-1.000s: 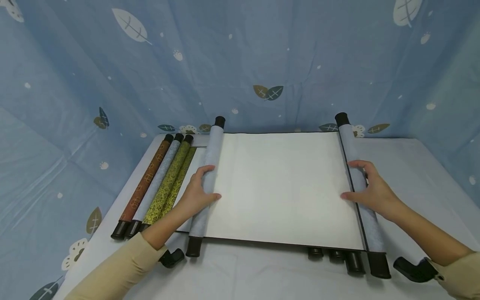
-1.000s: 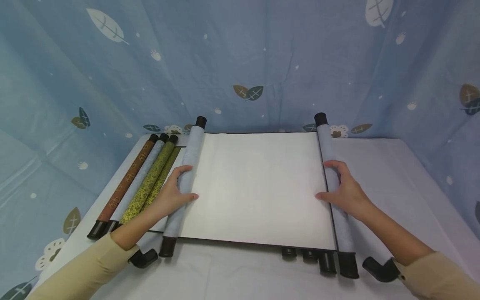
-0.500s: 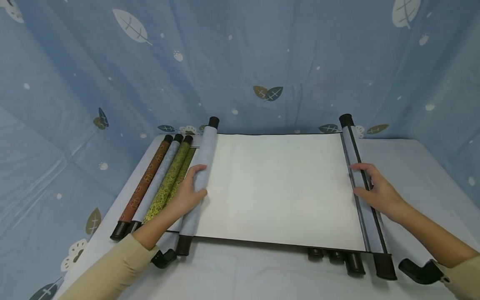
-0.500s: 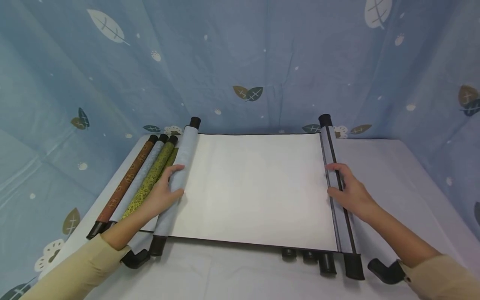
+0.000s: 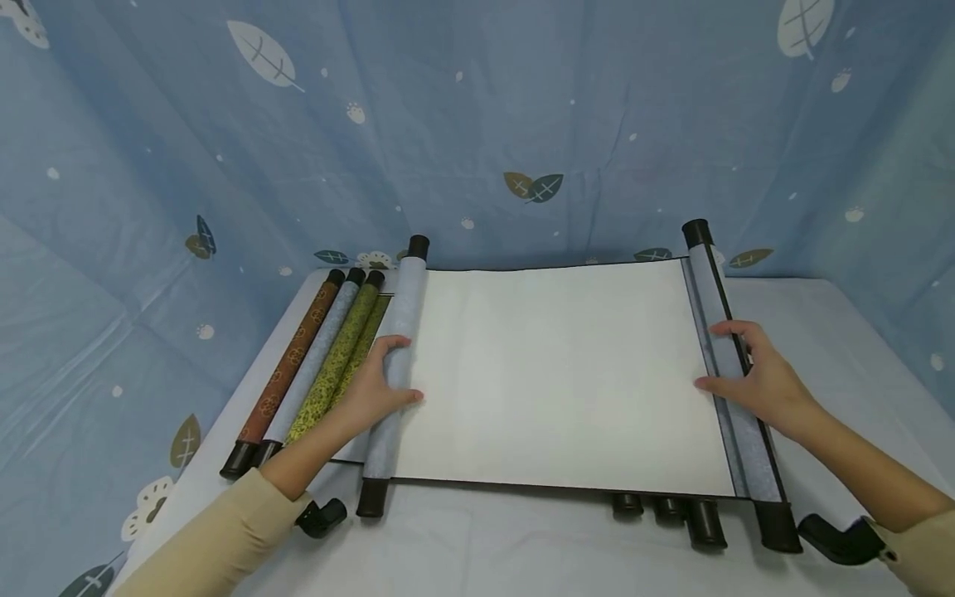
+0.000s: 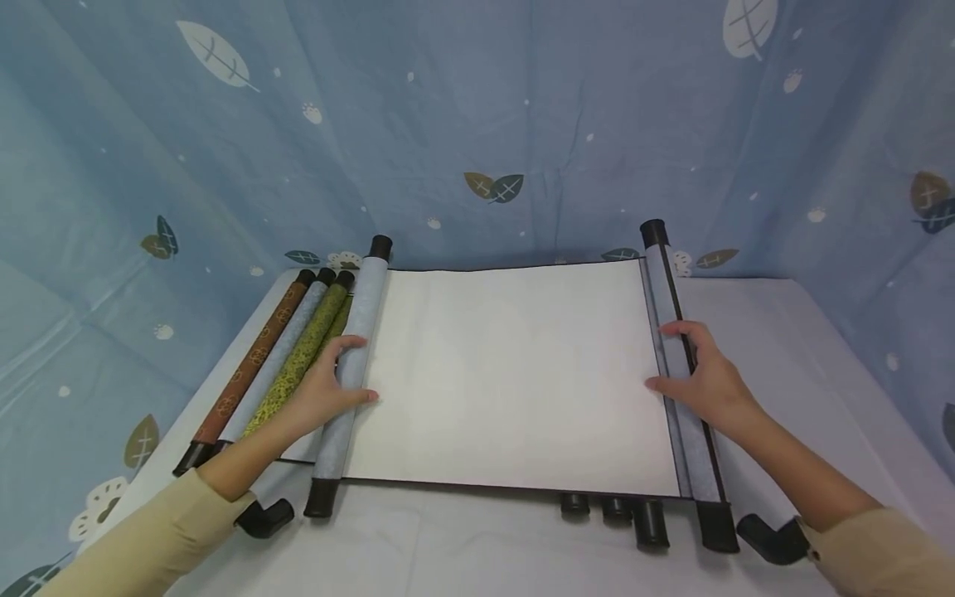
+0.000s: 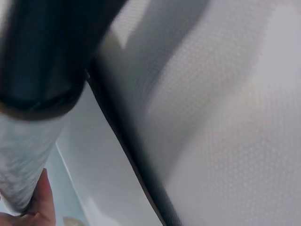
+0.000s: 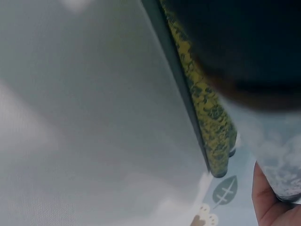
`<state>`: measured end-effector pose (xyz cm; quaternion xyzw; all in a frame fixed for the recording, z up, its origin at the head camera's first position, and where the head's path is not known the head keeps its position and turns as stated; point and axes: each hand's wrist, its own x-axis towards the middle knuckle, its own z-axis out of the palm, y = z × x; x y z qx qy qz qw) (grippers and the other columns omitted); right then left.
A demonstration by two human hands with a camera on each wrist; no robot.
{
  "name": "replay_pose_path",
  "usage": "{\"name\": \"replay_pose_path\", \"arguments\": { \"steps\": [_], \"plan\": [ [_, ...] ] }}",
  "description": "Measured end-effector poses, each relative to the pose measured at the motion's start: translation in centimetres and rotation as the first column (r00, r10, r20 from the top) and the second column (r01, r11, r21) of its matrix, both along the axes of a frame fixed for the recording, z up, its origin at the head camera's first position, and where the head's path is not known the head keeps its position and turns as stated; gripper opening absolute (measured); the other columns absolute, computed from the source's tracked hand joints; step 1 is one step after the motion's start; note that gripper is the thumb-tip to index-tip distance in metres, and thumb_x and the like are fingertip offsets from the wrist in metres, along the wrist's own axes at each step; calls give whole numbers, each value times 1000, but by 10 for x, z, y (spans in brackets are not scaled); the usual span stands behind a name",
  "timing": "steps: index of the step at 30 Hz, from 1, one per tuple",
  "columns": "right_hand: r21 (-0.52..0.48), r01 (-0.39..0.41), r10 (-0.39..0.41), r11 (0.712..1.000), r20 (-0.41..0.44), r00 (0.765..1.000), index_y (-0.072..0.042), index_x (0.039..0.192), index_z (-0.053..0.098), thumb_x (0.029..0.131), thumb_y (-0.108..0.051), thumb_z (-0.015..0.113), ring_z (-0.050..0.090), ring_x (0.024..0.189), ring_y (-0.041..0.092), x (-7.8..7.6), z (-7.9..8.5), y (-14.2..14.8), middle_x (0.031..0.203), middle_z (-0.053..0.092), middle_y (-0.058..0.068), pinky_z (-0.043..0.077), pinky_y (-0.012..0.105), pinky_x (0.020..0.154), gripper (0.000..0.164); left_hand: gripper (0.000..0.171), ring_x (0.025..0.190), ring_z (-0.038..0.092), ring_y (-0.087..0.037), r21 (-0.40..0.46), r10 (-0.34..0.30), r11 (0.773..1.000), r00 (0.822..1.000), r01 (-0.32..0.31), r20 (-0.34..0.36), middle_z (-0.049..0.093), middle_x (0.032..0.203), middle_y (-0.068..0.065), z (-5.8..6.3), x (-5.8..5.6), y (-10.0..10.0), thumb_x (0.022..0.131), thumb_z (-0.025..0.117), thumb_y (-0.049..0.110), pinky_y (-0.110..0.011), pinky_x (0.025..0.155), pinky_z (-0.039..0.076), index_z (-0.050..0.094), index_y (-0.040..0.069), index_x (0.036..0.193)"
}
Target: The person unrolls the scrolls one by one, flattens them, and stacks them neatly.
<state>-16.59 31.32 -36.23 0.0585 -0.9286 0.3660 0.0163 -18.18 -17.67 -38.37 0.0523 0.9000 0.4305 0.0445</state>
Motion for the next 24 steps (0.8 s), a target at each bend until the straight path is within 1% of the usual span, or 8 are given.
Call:
{"name": "replay_pose_path", "arguments": {
  "steps": [7, 11, 14, 15, 17, 18, 21, 24],
  "plan": [
    [-64, -45, 41, 997, -65, 997, 6, 138, 23, 85, -6, 68, 15, 130, 59, 1, -2, 8, 143, 21, 35, 21, 71, 92, 70, 72, 137, 25, -38, 32, -44, 998, 999, 45, -11, 27, 149, -17, 3, -1, -6, 80, 69, 0, -57, 99, 32, 31, 9, 141],
    [-55, -119, 111, 991, -131, 985, 8, 136, 24, 88, 0, 62, 17, 132, 51, 2, -7, 14, 138, 25, 33, 17, 49, 109, 61, 70, 139, 22, -37, 27, -53, 998, 998, 54, -19, 29, 148, -18, 5, -2, -8, 80, 68, -1, -57, 102, 30, 33, 7, 140],
    [-41, -169, 162, 985, -138, 977, 7, 137, 25, 91, 1, 56, 16, 135, 41, 1, -9, 18, 138, 26, 32, 12, 42, 110, 55, 70, 138, 23, -38, 5, -50, 999, 999, 50, -1, 28, 149, -17, 5, -2, -10, 81, 67, -1, -57, 100, 32, 32, 9, 141],
    [-41, -180, 173, 983, -131, 976, 7, 137, 26, 92, 1, 54, 14, 136, 40, 1, -10, 20, 138, 26, 32, 12, 51, 108, 52, 69, 137, 25, -39, -4, -48, 999, 999, 48, 5, 28, 149, -17, 5, -3, -11, 82, 67, 0, -56, 98, 33, 32, 9, 141],
    [-44, -187, 182, 981, -101, 978, 5, 137, 28, 94, 1, 50, 12, 138, 37, 1, -9, 22, 140, 26, 32, 12, 56, 106, 48, 69, 131, 32, -39, -24, -44, 999, 999, 44, 21, 25, 151, -18, 6, -3, -14, 83, 65, 0, -52, 91, 38, 31, 11, 143],
    [-48, -187, 183, 981, -80, 980, 5, 137, 29, 95, 0, 49, 11, 138, 38, 1, -8, 23, 140, 26, 32, 12, 63, 102, 47, 69, 122, 41, -39, -30, -44, 999, 999, 45, 31, 24, 151, -19, 7, -2, -15, 84, 63, 0, -49, 84, 41, 30, 12, 143],
    [-28, -183, 183, 983, -31, 983, 3, 138, 31, 96, -2, 49, 10, 138, 43, 1, -5, 25, 141, 28, 31, 15, 65, 98, 46, 69, 105, 47, -36, -49, -48, 998, 998, 50, 40, 23, 151, -22, 10, -3, -18, 84, 60, -1, -41, 73, 39, 29, 12, 145],
    [-18, -187, 187, 982, 19, 982, 2, 138, 31, 95, -8, 55, 10, 136, 49, 1, -3, 25, 142, 27, 31, 17, 66, 97, 51, 70, 110, 47, -39, -58, -50, 997, 998, 52, 39, 23, 151, -22, 12, -3, -19, 84, 61, 0, -44, 76, 41, 29, 12, 145]
  ]
}}
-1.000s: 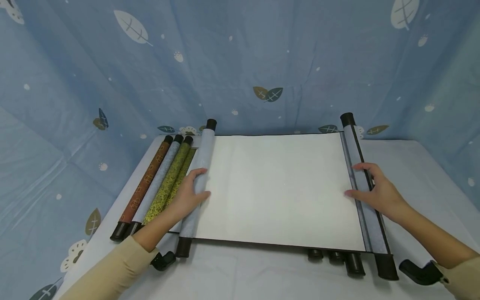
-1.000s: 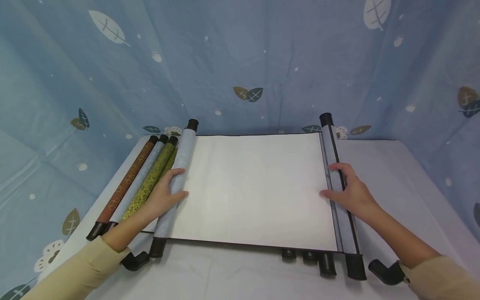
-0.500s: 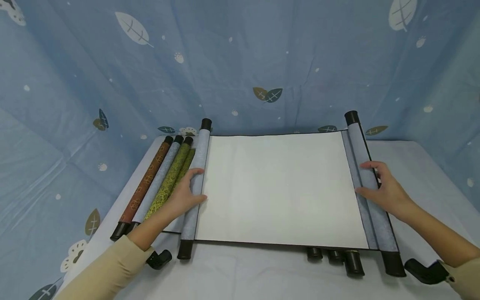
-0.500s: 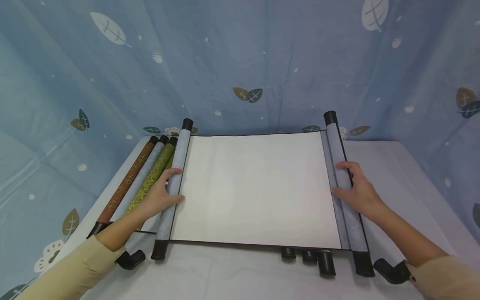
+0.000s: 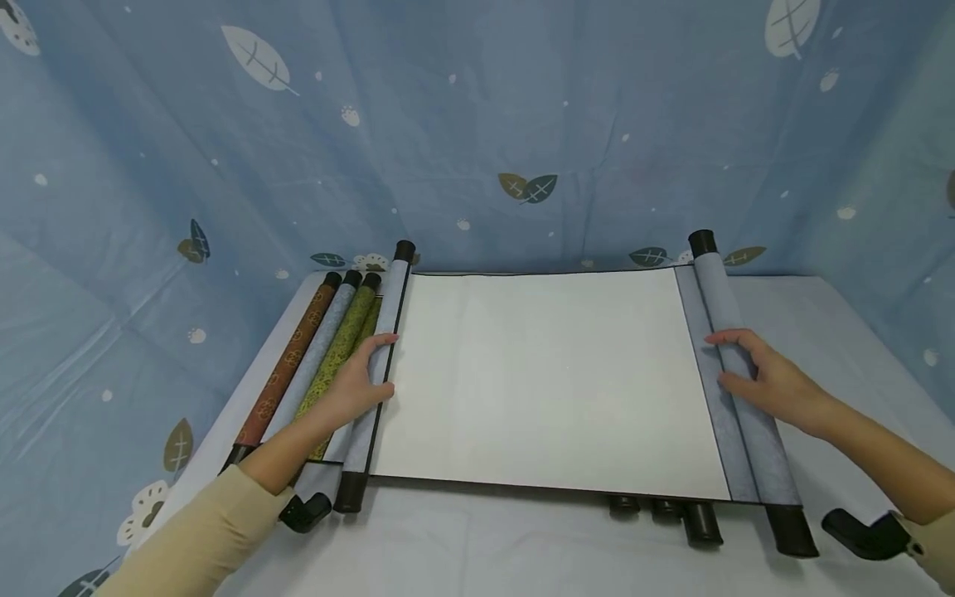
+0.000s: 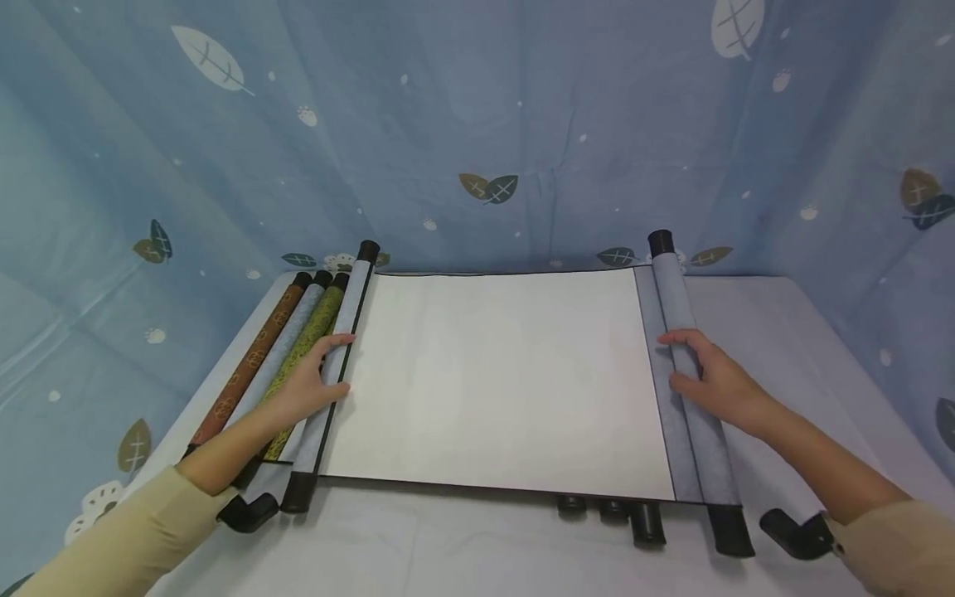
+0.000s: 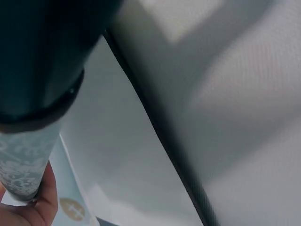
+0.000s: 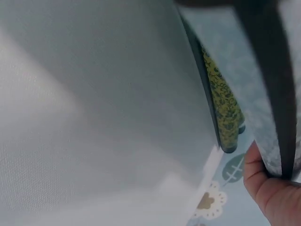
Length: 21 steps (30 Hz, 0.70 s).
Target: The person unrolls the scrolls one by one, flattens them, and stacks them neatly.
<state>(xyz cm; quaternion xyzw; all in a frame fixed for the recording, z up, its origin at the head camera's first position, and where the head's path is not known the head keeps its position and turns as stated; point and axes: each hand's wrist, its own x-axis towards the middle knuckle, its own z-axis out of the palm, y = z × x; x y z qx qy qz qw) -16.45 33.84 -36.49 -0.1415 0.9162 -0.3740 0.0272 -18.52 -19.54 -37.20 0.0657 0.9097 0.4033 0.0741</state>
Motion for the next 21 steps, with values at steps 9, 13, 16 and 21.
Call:
{"name": "replay_pose_path", "arguments": {
  "steps": [9, 13, 16, 21],
  "plan": [
    [83, 32, -38, 996, 71, 997, -1, 138, 31, 87, -21, 70, 27, 125, 52, 1, 6, -4, 142, 26, 32, 35, 62, 84, 68, 74, 134, 26, -45, -13, -7, 1000, 1000, 7, -21, 26, 149, -23, -1, 0, -8, 81, 73, 5, -59, 96, 34, 32, 8, 143],
    [88, 25, -29, 996, 47, 998, 2, 138, 29, 86, -16, 70, 35, 116, 47, 1, 6, -5, 139, 28, 32, 41, 53, 78, 69, 68, 122, 37, -42, -9, -6, 1000, 1000, 5, -27, 25, 148, -26, 0, -1, -14, 82, 64, -4, -50, 85, 39, 30, 4, 141],
    [89, 32, -38, 996, 64, 997, 2, 139, 27, 86, -17, 70, 36, 114, 46, 0, 4, -6, 139, 27, 32, 42, 51, 77, 70, 67, 104, 43, -39, -29, -21, 999, 999, 21, -24, 26, 147, -26, 0, -2, -18, 81, 59, -6, -41, 72, 38, 30, 3, 141],
    [87, 39, -44, 995, 51, 998, 3, 138, 27, 86, -13, 69, 40, 108, 45, 1, 4, -4, 135, 29, 32, 44, 44, 73, 69, 66, 68, 42, -27, -42, -89, 995, 996, 88, -32, 32, 142, -29, 2, -3, -20, 82, 53, -6, -34, 56, 35, 28, 0, 144]
  ]
}}
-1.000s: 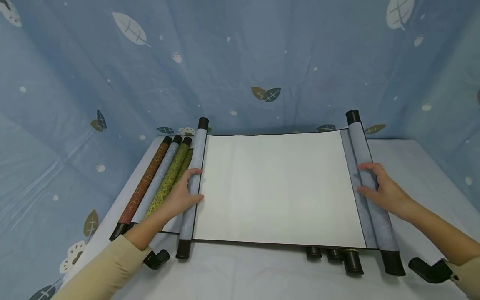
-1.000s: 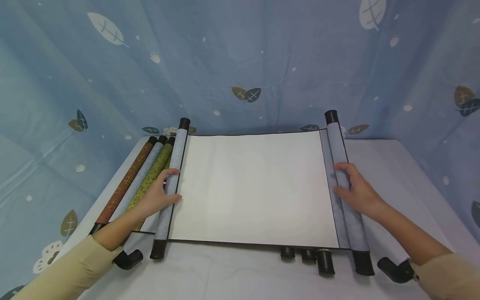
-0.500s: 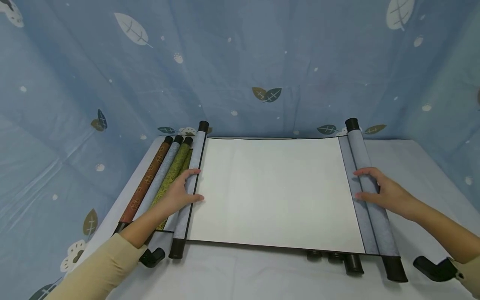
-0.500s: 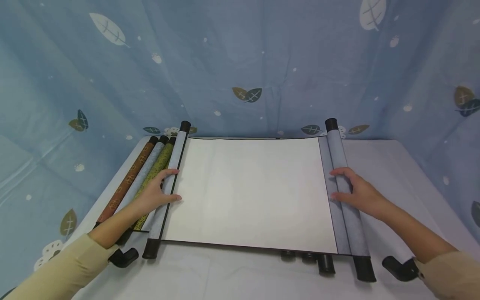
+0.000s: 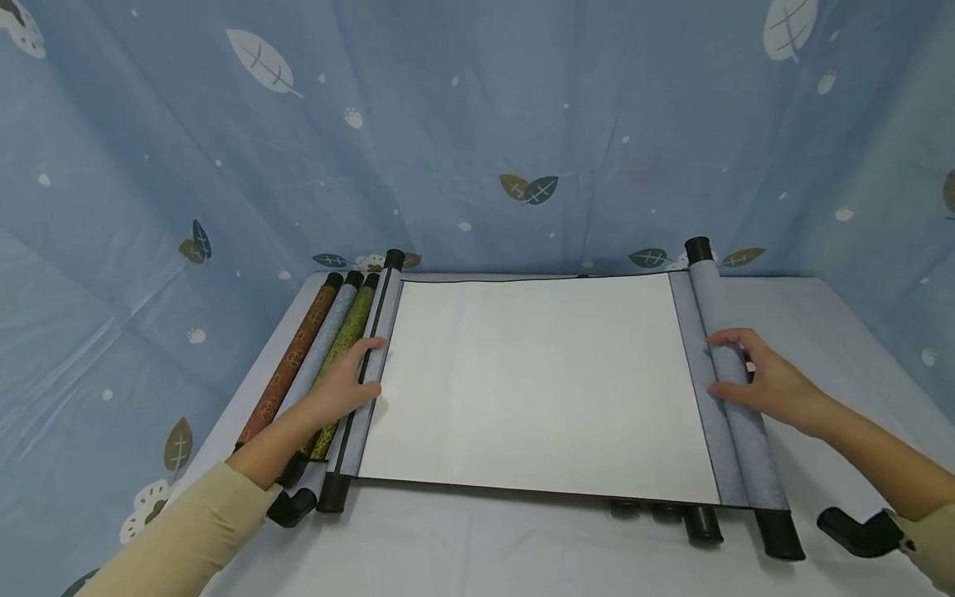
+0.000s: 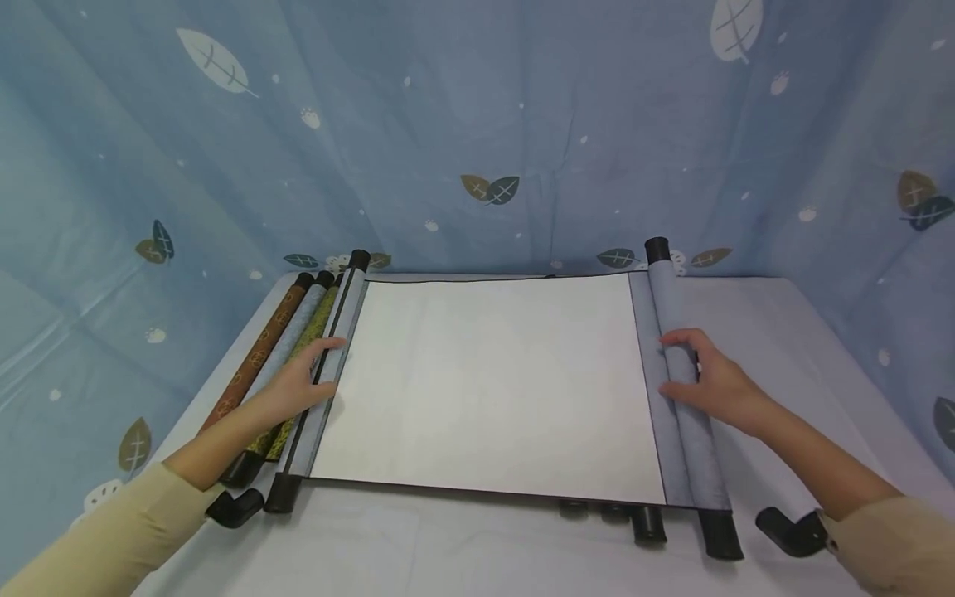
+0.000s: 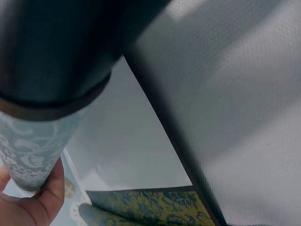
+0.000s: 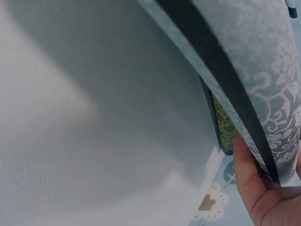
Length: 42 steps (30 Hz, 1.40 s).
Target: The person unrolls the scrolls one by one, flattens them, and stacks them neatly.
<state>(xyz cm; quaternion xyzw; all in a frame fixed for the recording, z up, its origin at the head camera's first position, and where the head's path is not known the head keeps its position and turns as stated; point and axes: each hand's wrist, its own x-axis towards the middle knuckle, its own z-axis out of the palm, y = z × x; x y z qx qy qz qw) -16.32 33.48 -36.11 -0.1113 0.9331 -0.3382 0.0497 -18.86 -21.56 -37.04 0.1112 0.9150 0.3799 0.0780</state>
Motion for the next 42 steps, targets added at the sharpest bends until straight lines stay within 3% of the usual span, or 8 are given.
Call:
{"name": "replay_pose_path", "arguments": {
  "steps": [4, 7, 10, 13, 21, 32, 38, 42],
  "plan": [
    [11, -2, 2, 1000, -29, 1000, 3, 136, 28, 85, -12, 70, 40, 107, 45, 0, 1, 2, 134, 30, 33, 44, 43, 71, 68, 67, 56, 37, -25, -37, 12, 999, 999, -10, 43, 33, 134, -34, 1, 0, 0, 86, 56, 0, -35, 51, 36, 28, 6, 147],
    [16, 2, -2, 1000, -36, 999, 4, 136, 28, 85, -11, 70, 39, 109, 47, -1, 2, 3, 136, 29, 34, 44, 46, 72, 68, 70, 89, 51, -45, -63, 32, 998, 998, -29, 57, 29, 137, -35, 1, 0, 0, 86, 67, 11, -50, 66, 46, 31, 10, 146],
    [11, 5, -5, 1000, -26, 1000, 3, 137, 28, 85, -10, 69, 39, 110, 47, 0, 3, 5, 136, 29, 33, 45, 37, 71, 68, 78, 127, 30, -53, -77, 26, 997, 999, -23, 37, 27, 144, -33, -1, 1, -2, 79, 77, 21, -63, 88, 39, 35, 10, 144],
    [8, 3, -3, 1000, -17, 1000, 3, 137, 28, 86, -11, 69, 40, 109, 46, 0, 3, 5, 135, 30, 33, 44, 28, 67, 67, 81, 130, 28, -51, -66, 2, 998, 999, 1, 37, 28, 145, -30, -3, 2, -5, 76, 80, 21, -64, 92, 36, 36, 8, 142],
    [-22, 7, -6, 1000, 50, 999, 3, 138, 25, 87, -12, 68, 36, 112, 49, -2, 0, 5, 136, 25, 35, 44, 49, 74, 69, 78, 94, 51, -38, -63, -5, 998, 991, 13, 137, 28, 143, -31, 8, -8, -22, 80, 71, 7, -39, 66, 42, 26, 9, 143],
    [-38, 61, -56, 997, 127, 990, -1, 143, 12, 85, -14, 69, 47, 100, 46, -7, 2, -1, 122, 34, 38, 45, 42, 68, 82, 73, 50, 27, -16, -122, -29, 991, 980, 54, 197, 34, 137, -36, 11, -30, -26, 82, 58, -1, -32, 49, 32, 23, 4, 146],
    [-19, 58, -54, 998, 168, 984, 1, 143, 12, 85, -15, 70, 49, 94, 43, -15, 1, -6, 119, 34, 38, 45, 40, 64, 84, 72, 57, 38, -20, -167, -49, 983, 987, 74, 154, 29, 143, -35, 4, -37, -27, 82, 57, -2, -33, 52, 34, 24, -1, 145],
    [-31, 56, -48, 998, 206, 977, 1, 143, 12, 84, -15, 71, 50, 91, 40, -20, -5, -7, 118, 34, 38, 46, 38, 63, 84, 71, 49, 32, -15, -197, -41, 977, 984, 76, 174, 57, 110, -29, -1, -39, -27, 83, 54, -1, -31, 49, 32, 22, -1, 146]
  ]
}}
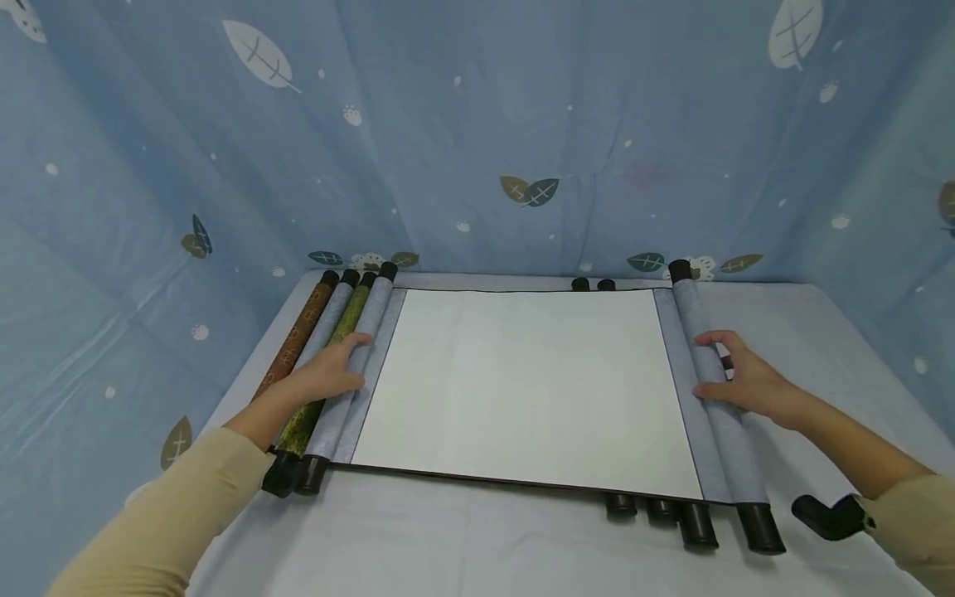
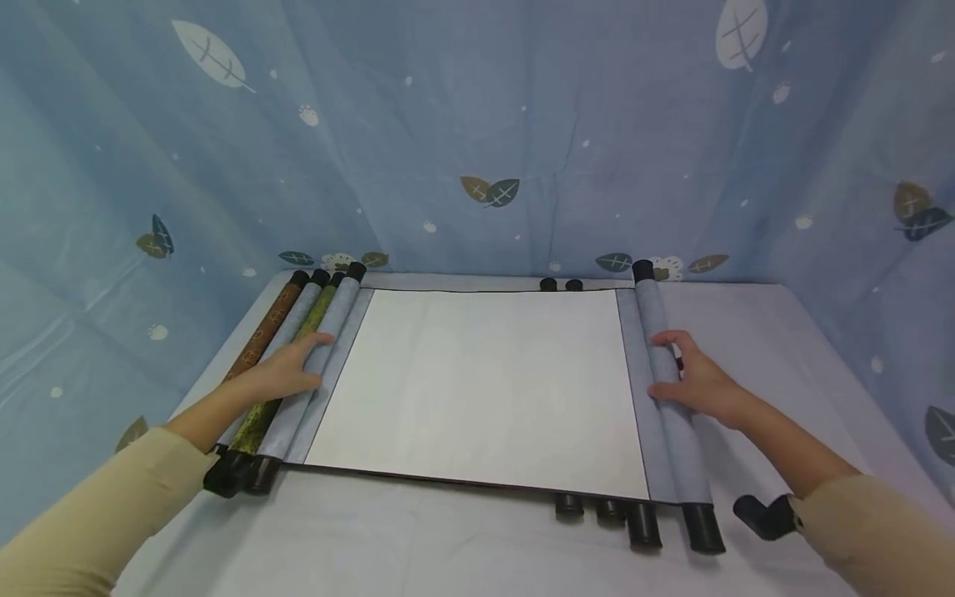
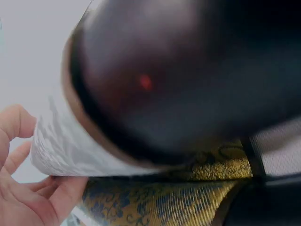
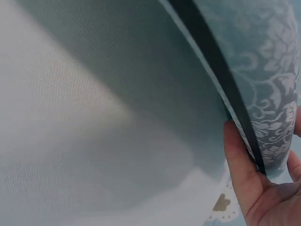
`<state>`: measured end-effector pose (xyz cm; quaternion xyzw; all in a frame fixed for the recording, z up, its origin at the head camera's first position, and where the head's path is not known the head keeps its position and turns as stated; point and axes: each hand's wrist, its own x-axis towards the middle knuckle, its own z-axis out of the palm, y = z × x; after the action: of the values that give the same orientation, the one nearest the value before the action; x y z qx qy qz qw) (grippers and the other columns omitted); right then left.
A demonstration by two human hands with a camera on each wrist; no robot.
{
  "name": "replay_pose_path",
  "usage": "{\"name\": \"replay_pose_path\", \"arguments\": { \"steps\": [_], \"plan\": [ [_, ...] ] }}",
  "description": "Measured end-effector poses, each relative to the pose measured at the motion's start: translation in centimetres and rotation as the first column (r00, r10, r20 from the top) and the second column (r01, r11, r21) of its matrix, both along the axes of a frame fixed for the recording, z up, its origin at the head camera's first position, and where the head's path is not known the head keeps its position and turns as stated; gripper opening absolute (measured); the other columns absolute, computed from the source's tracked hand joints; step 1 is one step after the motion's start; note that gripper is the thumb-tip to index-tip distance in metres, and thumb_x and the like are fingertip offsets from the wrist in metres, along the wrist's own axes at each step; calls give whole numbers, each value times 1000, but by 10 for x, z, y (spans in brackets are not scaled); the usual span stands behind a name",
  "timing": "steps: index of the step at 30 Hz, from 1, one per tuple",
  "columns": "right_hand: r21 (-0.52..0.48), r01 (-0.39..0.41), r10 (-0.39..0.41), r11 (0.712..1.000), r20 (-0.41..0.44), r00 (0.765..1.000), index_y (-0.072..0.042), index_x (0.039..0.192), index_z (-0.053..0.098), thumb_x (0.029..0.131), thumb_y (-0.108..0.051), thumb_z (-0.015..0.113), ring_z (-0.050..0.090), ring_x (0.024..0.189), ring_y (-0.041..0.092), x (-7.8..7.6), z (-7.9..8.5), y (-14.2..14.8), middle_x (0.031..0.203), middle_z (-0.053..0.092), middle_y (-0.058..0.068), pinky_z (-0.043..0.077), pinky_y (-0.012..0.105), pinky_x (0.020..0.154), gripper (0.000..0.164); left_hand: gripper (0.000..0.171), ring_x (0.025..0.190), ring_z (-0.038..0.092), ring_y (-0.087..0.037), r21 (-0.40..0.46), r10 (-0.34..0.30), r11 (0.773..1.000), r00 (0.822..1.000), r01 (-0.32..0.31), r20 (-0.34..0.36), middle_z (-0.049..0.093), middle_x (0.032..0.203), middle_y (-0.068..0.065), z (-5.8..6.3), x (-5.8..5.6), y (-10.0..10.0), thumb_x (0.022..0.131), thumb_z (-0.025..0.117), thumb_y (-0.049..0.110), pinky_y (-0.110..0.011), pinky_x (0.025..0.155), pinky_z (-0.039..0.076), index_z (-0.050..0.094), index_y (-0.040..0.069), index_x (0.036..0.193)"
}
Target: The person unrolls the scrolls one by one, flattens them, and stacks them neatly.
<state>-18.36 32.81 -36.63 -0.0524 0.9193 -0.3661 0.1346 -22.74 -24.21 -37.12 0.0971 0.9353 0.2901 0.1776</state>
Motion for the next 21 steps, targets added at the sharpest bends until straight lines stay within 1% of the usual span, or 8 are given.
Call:
{"name": "replay_pose_path", "arguments": {
  "steps": [2, 5, 8, 12, 15, 16, 18, 21],
  "plan": [
    [-12, 0, 0, 1000, 18, 1000, 1, 142, 13, 84, -14, 70, 51, 92, 40, -3, -4, 0, 118, 34, 38, 47, 38, 64, 83, 71, 45, 27, -12, -20, -1, 1000, 1000, 2, 12, 58, 77, -16, -1, -1, 0, 84, 54, 0, -29, 47, 30, 22, 0, 147],
    [-22, 1, 0, 1000, 47, 999, 1, 141, 13, 84, -14, 69, 51, 92, 40, -7, -10, -1, 116, 36, 38, 47, 39, 64, 81, 70, 44, 26, -11, -51, -5, 999, 1000, 6, 20, 46, 57, -2, -1, -3, 1, 84, 54, 1, -28, 47, 29, 23, 1, 147],
    [-19, 0, 1, 1000, 72, 997, 1, 141, 13, 85, -14, 67, 51, 92, 39, -10, -15, -2, 115, 37, 37, 47, 39, 65, 79, 69, 45, 28, -11, -64, -12, 998, 1000, 12, 13, 59, 76, -13, -1, -3, 1, 85, 55, 2, -29, 48, 31, 24, -1, 146],
    [-8, -7, 7, 1000, 74, 997, 1, 142, 14, 86, -14, 66, 50, 92, 37, -10, -20, -4, 116, 37, 36, 45, 37, 65, 78, 69, 47, 32, -13, -121, 6, 993, 1000, -5, 14, 56, 102, -33, -3, 1, 4, 85, 54, 2, -29, 47, 32, 24, 1, 147],
    [-17, -20, 21, 1000, 77, 997, 2, 143, 13, 88, -15, 65, 50, 93, 38, -9, -22, -6, 116, 37, 37, 46, 37, 65, 77, 69, 53, 41, -20, -225, -1, 974, 1000, -4, -21, 53, 108, -37, -7, 6, 7, 85, 55, 5, -31, 47, 35, 26, 2, 148],
    [-19, -23, 24, 1000, 78, 997, 2, 143, 13, 88, -15, 65, 51, 94, 39, -8, -22, -7, 117, 37, 38, 46, 37, 66, 78, 68, 62, 48, -26, -267, -17, 964, 999, 3, -50, 49, 118, -39, -8, 7, 8, 86, 57, 7, -35, 52, 40, 27, 1, 147],
    [-24, -27, 29, 999, 75, 997, 3, 144, 12, 89, -16, 63, 51, 97, 42, -7, -23, -8, 119, 36, 39, 47, 39, 67, 77, 68, 85, 49, -40, -308, -31, 951, 994, -3, -107, 40, 124, -42, -11, 10, 10, 85, 60, 8, -43, 63, 43, 30, -2, 145],
    [11, -30, 30, 999, 46, 999, 5, 143, 16, 90, -18, 63, 51, 101, 46, -6, -24, -8, 121, 36, 41, 49, 42, 69, 74, 68, 110, 34, -52, -312, -19, 950, 989, -29, -150, 27, 132, -43, -12, 10, 12, 85, 63, 6, -55, 79, 40, 31, -4, 144]
  ]
}}
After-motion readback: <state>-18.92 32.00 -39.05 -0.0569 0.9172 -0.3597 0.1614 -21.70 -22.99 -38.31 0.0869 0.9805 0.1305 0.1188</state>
